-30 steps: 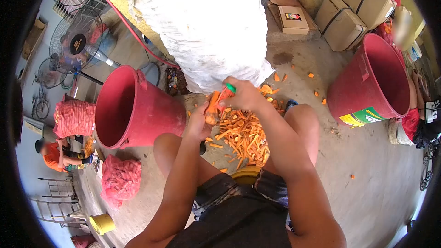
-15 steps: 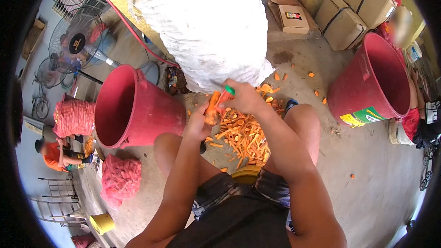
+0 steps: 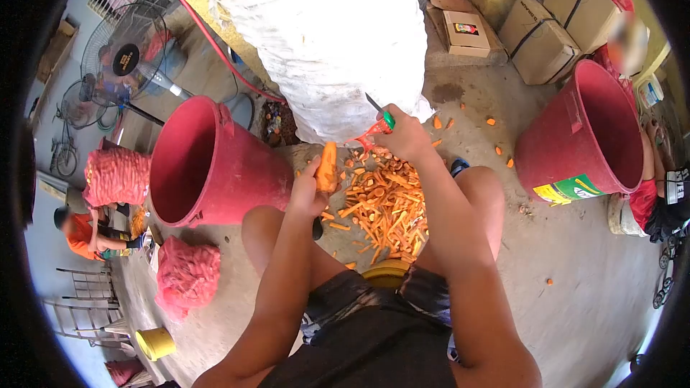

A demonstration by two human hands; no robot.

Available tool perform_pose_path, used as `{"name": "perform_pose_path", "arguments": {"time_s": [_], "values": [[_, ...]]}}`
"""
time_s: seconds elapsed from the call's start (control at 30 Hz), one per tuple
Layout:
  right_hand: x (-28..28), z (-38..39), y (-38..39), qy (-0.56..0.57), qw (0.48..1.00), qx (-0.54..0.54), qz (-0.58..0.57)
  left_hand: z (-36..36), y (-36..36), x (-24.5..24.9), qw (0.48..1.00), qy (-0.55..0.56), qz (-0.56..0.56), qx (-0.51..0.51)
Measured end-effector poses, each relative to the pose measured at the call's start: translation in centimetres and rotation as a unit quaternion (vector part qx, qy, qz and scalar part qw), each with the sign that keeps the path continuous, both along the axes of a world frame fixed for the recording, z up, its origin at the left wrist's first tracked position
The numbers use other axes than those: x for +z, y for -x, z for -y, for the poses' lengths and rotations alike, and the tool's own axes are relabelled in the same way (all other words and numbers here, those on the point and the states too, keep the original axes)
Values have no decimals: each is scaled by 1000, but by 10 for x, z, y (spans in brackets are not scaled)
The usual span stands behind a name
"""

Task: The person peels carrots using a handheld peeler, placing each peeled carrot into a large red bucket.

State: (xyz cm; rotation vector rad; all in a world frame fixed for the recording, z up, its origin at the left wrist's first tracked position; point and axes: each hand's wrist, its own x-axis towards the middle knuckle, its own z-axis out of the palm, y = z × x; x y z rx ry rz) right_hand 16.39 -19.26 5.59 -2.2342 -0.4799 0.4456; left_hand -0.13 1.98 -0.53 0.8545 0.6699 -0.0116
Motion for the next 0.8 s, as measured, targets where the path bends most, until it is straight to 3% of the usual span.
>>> {"name": "perform_pose_path", "arguments": {"time_s": [0.1, 0.17, 0.3, 0.4, 0.5, 0.57, 0.8], "values": [[3, -2, 14, 25, 999, 20, -32, -4, 1, 6, 999, 31, 22, 26], [-6, -4, 22, 62, 997, 38, -27, -2, 3, 16, 986, 132, 104, 17], [-30, -13, 31, 88, 992, 89, 3, 2, -2, 24, 987, 114, 115, -6], [-35, -12, 27, 92, 993, 67, 24, 0, -3, 15, 988, 100, 114, 42], [-13, -10, 23, 0, 994, 106, -23, -1, -5, 11, 985, 75, 157, 8], [-9, -16, 31, -114, 975, 118, -147, 6, -7, 20, 985, 75, 151, 30], [2, -29, 36, -2, 979, 193, -62, 5, -8, 17, 973, 105, 201, -42]]}}
